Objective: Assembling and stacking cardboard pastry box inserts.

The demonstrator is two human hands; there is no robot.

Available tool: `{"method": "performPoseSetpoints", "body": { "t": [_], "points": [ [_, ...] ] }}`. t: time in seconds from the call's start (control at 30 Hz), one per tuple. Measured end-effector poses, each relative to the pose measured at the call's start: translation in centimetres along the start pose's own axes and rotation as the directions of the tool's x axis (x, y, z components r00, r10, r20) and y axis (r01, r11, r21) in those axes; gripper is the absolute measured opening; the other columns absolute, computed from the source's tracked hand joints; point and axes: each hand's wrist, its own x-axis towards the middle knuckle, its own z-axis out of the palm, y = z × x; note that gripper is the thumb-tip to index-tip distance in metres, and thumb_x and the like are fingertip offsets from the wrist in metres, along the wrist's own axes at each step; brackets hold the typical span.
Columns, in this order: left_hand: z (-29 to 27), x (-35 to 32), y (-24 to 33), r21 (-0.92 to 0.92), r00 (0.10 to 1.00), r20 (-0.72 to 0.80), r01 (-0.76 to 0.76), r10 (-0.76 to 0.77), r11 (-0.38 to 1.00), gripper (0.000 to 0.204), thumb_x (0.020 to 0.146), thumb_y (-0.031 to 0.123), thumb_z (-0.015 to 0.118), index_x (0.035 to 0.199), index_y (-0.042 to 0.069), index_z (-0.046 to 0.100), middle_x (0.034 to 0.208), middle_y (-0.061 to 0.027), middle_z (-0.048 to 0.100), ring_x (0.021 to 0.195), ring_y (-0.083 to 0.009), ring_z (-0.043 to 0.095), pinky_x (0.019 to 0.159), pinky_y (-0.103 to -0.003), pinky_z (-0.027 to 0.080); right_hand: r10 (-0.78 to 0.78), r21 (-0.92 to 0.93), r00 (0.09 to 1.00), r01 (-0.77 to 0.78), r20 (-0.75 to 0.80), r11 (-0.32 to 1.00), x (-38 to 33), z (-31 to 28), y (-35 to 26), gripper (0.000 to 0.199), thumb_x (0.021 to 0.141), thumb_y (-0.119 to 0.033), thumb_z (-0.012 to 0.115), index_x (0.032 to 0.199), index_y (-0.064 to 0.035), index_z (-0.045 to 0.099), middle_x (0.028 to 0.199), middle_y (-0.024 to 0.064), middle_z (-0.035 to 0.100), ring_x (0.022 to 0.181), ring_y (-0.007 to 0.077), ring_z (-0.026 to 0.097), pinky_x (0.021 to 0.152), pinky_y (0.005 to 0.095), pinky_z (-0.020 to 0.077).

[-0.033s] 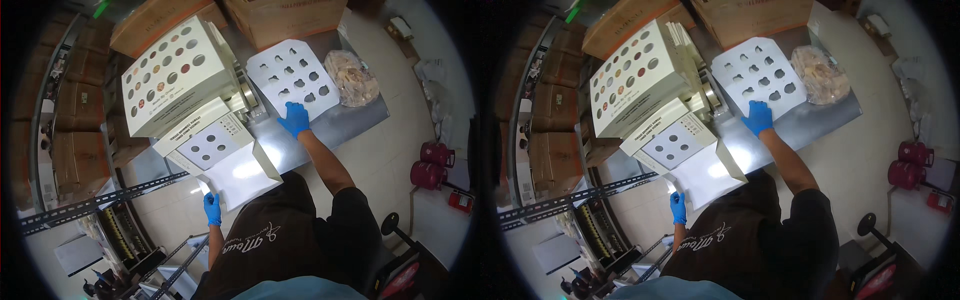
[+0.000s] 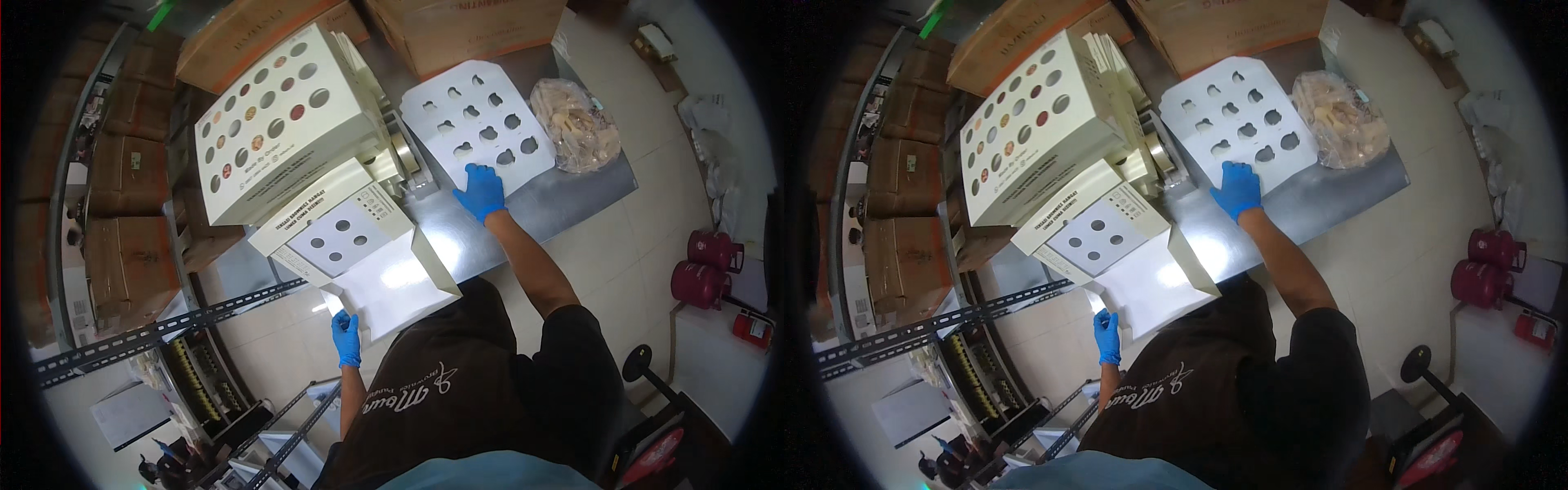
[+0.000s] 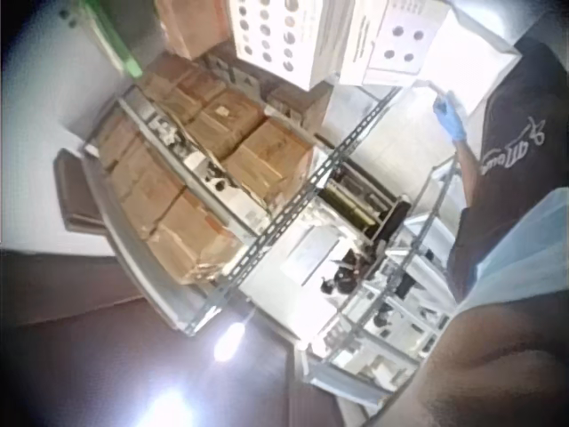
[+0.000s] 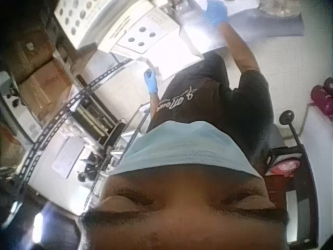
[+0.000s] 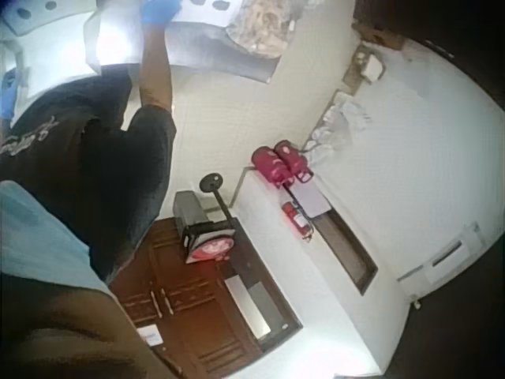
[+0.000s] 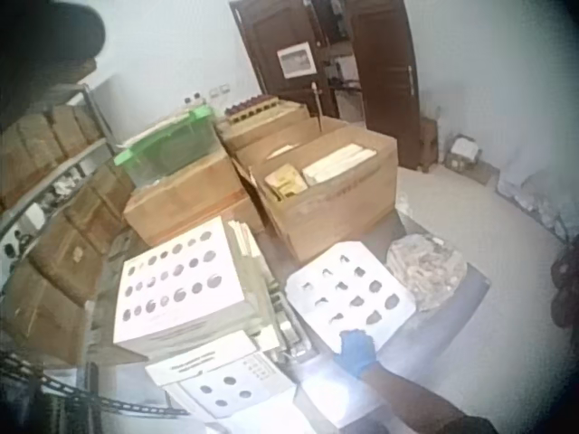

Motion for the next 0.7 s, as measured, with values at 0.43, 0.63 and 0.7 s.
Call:
{"method": "performPoseSetpoints", "body": {
  "t": [0.43,0.63,0.7],
  "points": [
    [0.7,0.5,2.7,0.171,0.995,-0.098,0.018,-0.001,0.985,0.038,0.084,0.015,0.064,0.117,-0.003,0.053,0.105,-0.0104,0.06,0.088,-0.0165,0.057,0.077,-0.03,0.047,-0.021,-0.037,0.999,0.019,-0.047,0.999,0.3,-0.2,-0.1,0.051,0.075,-0.034,0.067,0.113,-0.0045,0.05,0.102,0.0182,0.06,0.098,0.0332,0.055,0.079,0.0462,0.0437],
    [2.5,0.2,4.3,0.375,0.931,-0.241,-0.17,0.273,0.911,0.042,0.082,0.013,0.065,0.12,-0.001,0.051,0.112,-0.0131,0.056,0.098,-0.0234,0.053,0.086,-0.035,0.042,-0.024,-0.137,0.999,0.021,-0.021,0.99,0.6,-0.8,-1.1,0.05,0.074,-0.033,0.067,0.113,-0.0068,0.051,0.101,0.0181,0.061,0.098,0.032,0.056,0.079,0.0457,0.0436],
    [3.4,-1.3,6.9,0.414,0.88,-0.295,-0.234,0.373,0.88,0.042,0.082,0.013,0.065,0.12,0.0,0.051,0.112,-0.0134,0.055,0.099,-0.025,0.052,0.088,-0.036,0.041,-0.04,-0.042,0.998,0.042,0.048,0.998,1.3,-1.4,-1.1,0.048,0.074,-0.032,0.065,0.112,-0.0069,0.053,0.094,0.0182,0.063,0.093,0.0324,0.059,0.076,0.0453,0.0453]
  ]
}}
